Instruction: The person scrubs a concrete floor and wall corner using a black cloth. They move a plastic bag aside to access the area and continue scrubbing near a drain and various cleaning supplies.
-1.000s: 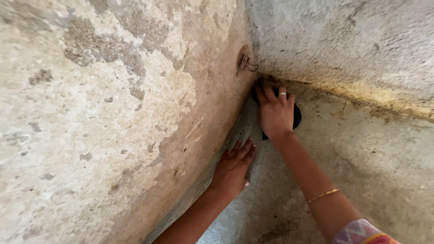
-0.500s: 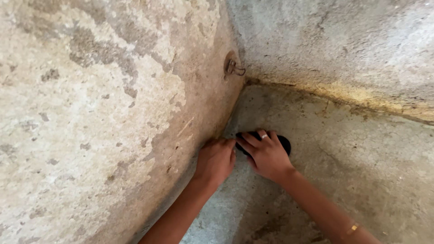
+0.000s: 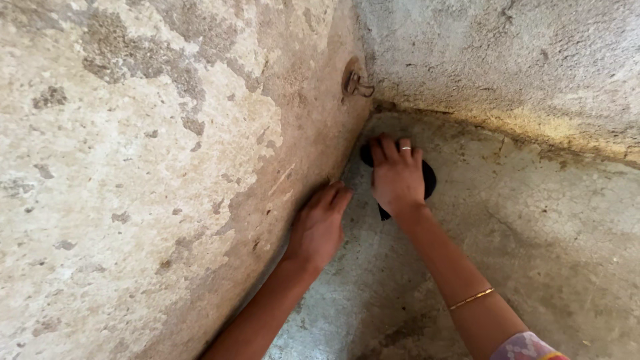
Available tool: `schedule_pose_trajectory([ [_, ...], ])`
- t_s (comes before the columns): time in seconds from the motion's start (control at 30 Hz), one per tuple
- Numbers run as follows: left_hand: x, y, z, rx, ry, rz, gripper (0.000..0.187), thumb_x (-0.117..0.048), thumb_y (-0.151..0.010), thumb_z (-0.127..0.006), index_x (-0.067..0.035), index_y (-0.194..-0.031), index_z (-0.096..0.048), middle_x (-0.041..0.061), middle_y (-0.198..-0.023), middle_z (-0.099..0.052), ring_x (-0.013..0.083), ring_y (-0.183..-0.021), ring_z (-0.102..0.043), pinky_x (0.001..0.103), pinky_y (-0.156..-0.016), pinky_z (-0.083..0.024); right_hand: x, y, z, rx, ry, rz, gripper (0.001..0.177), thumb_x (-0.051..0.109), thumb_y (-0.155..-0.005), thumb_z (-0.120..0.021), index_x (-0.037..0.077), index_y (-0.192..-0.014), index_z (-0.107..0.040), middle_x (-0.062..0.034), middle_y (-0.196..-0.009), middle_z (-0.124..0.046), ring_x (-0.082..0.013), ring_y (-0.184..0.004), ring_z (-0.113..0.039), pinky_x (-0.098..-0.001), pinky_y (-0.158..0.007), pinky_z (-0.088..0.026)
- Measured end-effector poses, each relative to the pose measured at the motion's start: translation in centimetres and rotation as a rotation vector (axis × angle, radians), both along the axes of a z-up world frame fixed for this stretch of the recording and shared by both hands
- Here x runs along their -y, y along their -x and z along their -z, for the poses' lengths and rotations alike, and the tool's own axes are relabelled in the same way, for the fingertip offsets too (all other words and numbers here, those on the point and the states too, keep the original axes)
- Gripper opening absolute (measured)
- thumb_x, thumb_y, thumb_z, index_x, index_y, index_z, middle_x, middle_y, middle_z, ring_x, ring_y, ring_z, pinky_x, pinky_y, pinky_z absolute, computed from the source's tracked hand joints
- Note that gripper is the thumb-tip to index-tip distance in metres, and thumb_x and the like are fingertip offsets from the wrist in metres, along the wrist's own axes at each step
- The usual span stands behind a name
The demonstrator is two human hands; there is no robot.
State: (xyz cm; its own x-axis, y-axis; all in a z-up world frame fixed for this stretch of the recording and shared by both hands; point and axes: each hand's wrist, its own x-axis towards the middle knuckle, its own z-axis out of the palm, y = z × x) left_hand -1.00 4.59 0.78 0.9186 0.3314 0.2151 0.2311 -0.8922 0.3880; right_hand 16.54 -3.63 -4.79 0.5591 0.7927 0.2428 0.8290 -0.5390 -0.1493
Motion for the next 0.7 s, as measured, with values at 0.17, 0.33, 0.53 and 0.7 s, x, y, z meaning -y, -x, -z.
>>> schedule_pose_trajectory([
  [0.17, 0.1, -0.6, -0.8, -0.117, 0.051, -0.044, 0.053, 0.011, -0.079, -0.060, -0.002, -0.130, -0.060, 0.019, -0.142, -0.056, 0.0378, -0.131, -0.053, 0.043, -0.108, -0.045, 0.0, 1.9, -1.2, -0.110, 0.186, -0.170, 0.058, 0.014, -0.079, -0.069, 0.010, -0.136, -0.061, -0.0078, -0.136, -0.055, -0.0362, -0.128, -0.045, -0.0525, -0.105, -0.039],
  [0.33, 0.3, -0.7, -0.9, -0.199, 0.049, -0.076, 0.054, 0.011, -0.080, -0.060, -0.004, -0.132, -0.060, 0.017, -0.144, -0.055, 0.0358, -0.134, -0.050, 0.043, -0.109, -0.043, 3.4, 6.2, -0.9, -0.137, 0.177, -0.372, 0.052, 0.021, -0.080, -0.074, 0.006, -0.129, -0.064, -0.0090, -0.132, -0.056, -0.0373, -0.128, -0.043, -0.0541, -0.107, -0.036],
  [0.53, 0.1, -0.3, 0.3, -0.184, 0.021, -0.047, 0.050, 0.011, -0.081, -0.059, -0.005, -0.129, -0.062, 0.015, -0.142, -0.057, 0.0339, -0.133, -0.052, 0.041, -0.110, -0.044, 8.0, 5.5, -0.9, -0.176, -0.024, -0.479, 0.056, 0.016, -0.074, -0.075, 0.019, -0.129, -0.068, -0.0020, -0.138, -0.058, -0.0296, -0.127, -0.049, -0.0505, -0.106, -0.040],
  [0.7, 0.0, -0.2, 0.8, -0.167, -0.011, -0.028, 0.050, 0.011, -0.080, -0.059, -0.005, -0.127, -0.063, 0.014, -0.142, -0.058, 0.0343, -0.131, -0.054, 0.041, -0.108, -0.045, 8.2, 1.7, -1.8, -0.053, -0.063, -0.179, 0.054, 0.017, -0.070, -0.075, 0.027, -0.122, -0.072, -0.0077, -0.135, -0.056, -0.0340, -0.130, -0.047, -0.0542, -0.104, -0.040],
])
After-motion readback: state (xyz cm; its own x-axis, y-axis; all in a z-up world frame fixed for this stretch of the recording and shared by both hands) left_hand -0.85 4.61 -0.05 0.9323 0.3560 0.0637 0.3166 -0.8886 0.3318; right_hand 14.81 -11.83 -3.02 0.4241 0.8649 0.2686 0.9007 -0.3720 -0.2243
